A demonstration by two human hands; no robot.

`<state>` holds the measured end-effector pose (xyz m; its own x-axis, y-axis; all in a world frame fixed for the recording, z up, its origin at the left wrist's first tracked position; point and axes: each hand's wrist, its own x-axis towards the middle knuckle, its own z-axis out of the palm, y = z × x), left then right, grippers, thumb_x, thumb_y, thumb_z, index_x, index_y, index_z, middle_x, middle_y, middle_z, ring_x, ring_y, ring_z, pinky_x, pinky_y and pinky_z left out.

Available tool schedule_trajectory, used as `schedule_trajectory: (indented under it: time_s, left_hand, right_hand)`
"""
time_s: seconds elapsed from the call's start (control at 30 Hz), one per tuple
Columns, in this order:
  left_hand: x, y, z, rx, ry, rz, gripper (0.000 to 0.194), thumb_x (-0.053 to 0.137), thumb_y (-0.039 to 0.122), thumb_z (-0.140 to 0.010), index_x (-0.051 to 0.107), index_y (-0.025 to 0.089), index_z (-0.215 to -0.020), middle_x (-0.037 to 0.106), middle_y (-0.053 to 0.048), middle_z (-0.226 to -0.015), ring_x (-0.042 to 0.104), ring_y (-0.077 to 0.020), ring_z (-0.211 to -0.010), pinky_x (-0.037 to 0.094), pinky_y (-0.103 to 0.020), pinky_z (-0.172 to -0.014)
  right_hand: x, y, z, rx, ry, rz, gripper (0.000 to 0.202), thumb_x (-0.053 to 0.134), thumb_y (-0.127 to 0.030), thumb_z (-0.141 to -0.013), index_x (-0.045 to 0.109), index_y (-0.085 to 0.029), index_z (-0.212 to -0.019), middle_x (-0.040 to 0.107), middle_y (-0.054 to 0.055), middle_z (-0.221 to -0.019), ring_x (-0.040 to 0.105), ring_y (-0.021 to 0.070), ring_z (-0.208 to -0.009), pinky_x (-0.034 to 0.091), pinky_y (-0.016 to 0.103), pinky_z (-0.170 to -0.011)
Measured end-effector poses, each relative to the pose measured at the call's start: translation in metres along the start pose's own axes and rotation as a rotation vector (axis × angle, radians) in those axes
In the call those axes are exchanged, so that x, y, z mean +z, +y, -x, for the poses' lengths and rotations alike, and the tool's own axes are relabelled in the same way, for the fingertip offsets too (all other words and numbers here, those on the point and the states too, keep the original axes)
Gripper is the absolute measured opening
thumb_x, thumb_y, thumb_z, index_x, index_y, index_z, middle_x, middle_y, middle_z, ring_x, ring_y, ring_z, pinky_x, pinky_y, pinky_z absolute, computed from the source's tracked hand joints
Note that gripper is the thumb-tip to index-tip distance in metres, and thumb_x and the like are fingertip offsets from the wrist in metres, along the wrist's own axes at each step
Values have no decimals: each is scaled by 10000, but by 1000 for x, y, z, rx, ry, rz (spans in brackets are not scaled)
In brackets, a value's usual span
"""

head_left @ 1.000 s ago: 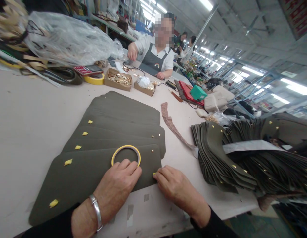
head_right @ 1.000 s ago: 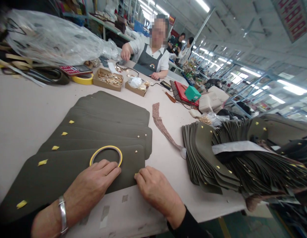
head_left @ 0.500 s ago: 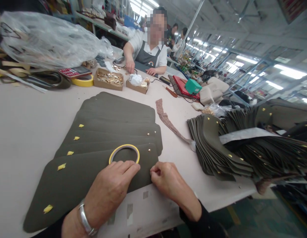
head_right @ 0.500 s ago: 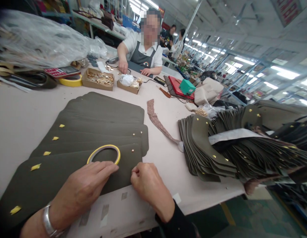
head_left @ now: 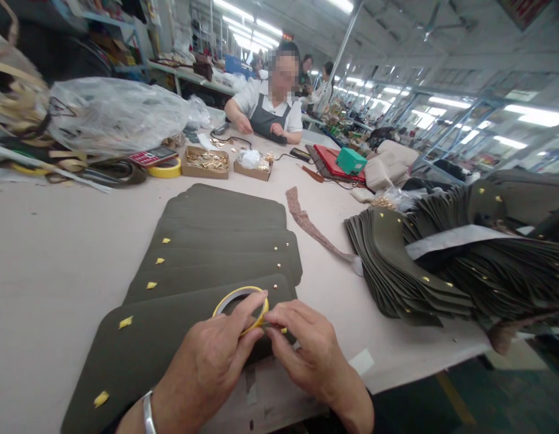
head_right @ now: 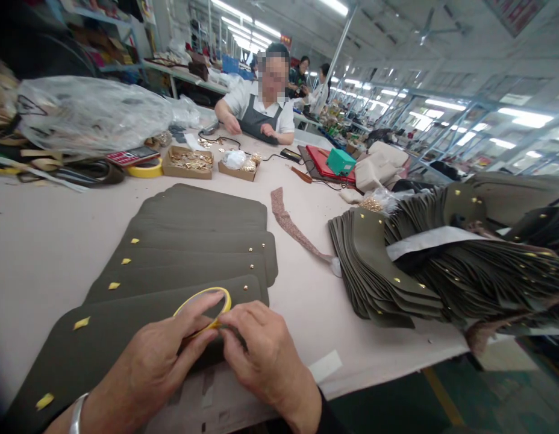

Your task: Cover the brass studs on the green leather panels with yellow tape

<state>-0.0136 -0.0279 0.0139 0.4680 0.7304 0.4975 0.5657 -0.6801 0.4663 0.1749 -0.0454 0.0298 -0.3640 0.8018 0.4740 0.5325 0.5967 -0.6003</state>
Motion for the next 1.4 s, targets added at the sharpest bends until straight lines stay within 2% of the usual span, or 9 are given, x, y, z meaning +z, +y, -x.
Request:
schedule_trajectory:
  time_s: [0.23,0.5,0.57,0.73,0.83,0.93,1.03,1.27,1.4]
  left_hand:
    - [6,3,3,107,12,-123,272,312,260,-1005,487,173,-1194,728,-46,-949,687,-165,-698,554,-271,-624]
    - [5,5,-5,52,-65,-96,302,288,165,-975,545,219,-828,608,10,-670,605,-157,-572,454,-264,-514]
    - [6,4,-7,44,-44,-101,290,315,155,-964,542,218,-793,573,13,-642,576,-155,-546,415,-265,-492]
    - [13,4,-7,82,42,-26,226,393,126,-937,567,200,-815,558,6,-659,557,-135,-602,427,-241,-587]
    - [18,3,-4,52,-28,-75,210,406,109,-928,576,197,-843,587,-8,-722,556,-153,-660,440,-262,-624]
    - [23,-1,-2,-23,-222,-162,143,491,91,-890,580,199,-860,621,-23,-836,563,-194,-750,468,-301,-647]
    - [26,-3,-2,-60,-359,-182,101,590,109,-849,586,202,-887,625,-20,-895,554,-215,-801,493,-336,-690]
    - [30,-2,0,-91,-398,-146,70,591,143,-871,586,202,-909,610,-16,-920,539,-200,-826,481,-326,-729]
    - [29,-2,0,-75,-379,-153,88,573,113,-869,583,196,-894,608,-19,-897,537,-197,-810,469,-317,-712]
  right_hand:
    - [9,6,6,-90,9,166,163,501,-40,-860,577,-172,-917,662,61,-804,613,180,-743,515,291,-681]
    - [19,3,5,-49,161,222,179,479,-29,-835,603,-159,-842,632,44,-698,603,160,-653,485,257,-609]
    - [20,3,1,98,182,141,165,501,-59,-809,624,-166,-787,632,27,-675,595,142,-609,469,239,-575]
    - [17,24,-9,709,184,-223,93,571,-194,-766,638,-167,-707,617,-12,-567,586,120,-491,442,201,-468]
    - [11,46,-14,859,118,-397,161,614,-295,-776,661,-142,-763,632,-3,-573,605,124,-484,474,206,-475]
    - [5,59,-20,850,27,-419,235,633,-358,-792,692,-131,-809,658,19,-641,624,129,-542,511,220,-525]
    - [3,60,-27,816,-31,-325,200,621,-324,-809,696,-139,-792,654,14,-649,609,126,-542,498,218,-516]
    - [6,56,-39,553,-190,138,155,567,-119,-816,682,-172,-728,680,14,-690,607,134,-618,428,219,-563]
    - [8,55,-42,458,-218,265,146,565,-87,-834,657,-171,-758,682,16,-720,619,143,-647,433,233,-608]
